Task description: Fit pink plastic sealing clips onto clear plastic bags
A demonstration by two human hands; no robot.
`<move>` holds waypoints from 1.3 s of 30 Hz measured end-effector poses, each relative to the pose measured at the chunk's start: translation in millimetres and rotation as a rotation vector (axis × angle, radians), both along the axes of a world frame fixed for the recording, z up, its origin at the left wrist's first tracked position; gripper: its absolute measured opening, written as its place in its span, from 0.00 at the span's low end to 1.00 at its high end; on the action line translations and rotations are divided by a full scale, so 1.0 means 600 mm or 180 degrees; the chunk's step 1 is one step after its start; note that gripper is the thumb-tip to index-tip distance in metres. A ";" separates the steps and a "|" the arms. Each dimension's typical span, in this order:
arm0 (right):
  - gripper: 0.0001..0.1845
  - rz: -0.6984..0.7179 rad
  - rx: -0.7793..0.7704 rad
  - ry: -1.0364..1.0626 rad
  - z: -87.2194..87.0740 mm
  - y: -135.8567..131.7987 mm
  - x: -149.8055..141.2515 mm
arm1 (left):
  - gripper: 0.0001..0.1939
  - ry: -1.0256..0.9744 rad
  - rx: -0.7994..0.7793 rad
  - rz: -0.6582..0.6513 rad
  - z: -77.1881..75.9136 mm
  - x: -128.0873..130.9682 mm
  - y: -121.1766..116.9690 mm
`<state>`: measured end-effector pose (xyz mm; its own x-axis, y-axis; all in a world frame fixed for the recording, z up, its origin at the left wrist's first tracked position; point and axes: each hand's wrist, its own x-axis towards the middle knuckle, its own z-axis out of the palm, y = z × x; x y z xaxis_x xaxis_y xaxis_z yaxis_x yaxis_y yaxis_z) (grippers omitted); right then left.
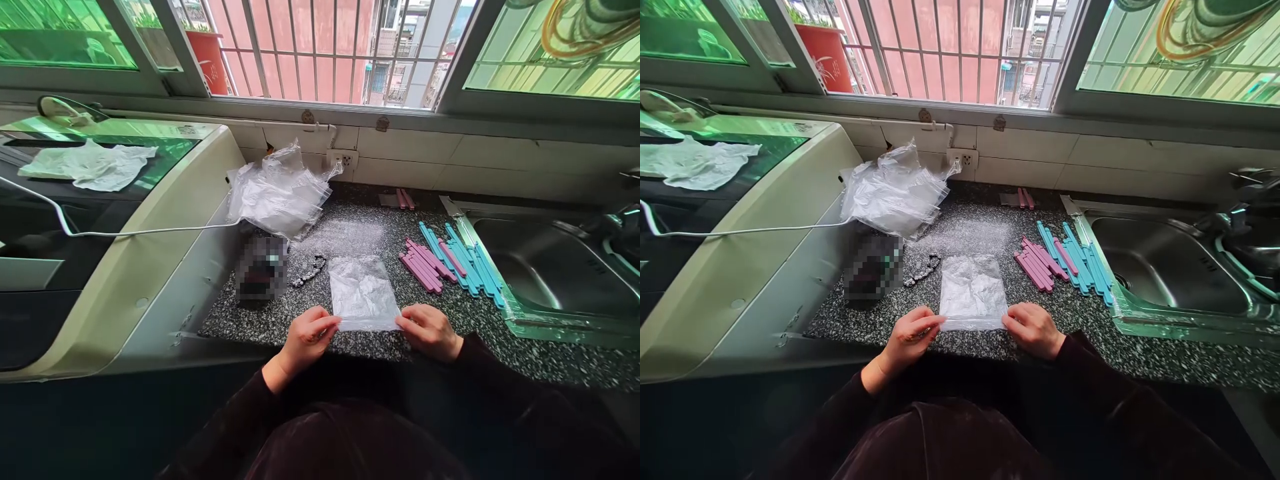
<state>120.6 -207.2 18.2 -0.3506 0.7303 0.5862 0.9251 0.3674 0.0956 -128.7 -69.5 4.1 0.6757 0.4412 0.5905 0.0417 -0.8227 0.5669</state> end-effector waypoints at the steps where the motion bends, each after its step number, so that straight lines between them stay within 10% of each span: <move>1: 0.07 0.0010 -0.0033 0.0032 0.002 -0.002 0.000 | 0.12 0.0162 0.0207 0.0031 0.000 -0.003 0.004; 10: 0.05 -0.0014 -0.0219 0.0201 0.022 -0.013 -0.007 | 0.12 0.0819 0.1197 0.0442 -0.002 0.017 0.026; 26: 0.10 0.0080 -0.0398 -0.0190 -0.006 0.048 0.014 | 0.10 0.0589 -0.0043 -0.0018 -0.001 0.009 0.033; 39: 0.16 -0.0579 -0.1531 0.1644 0.000 0.053 0.007 | 0.07 0.1656 -0.1567 0.0590 0.034 0.039 0.051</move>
<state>124.7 -175.6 18.5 0.0355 0.9692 0.2437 0.8590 0.0950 -0.5032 -105.1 -39.0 24.3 0.7029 0.7066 -0.0815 0.5193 -0.4315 0.7376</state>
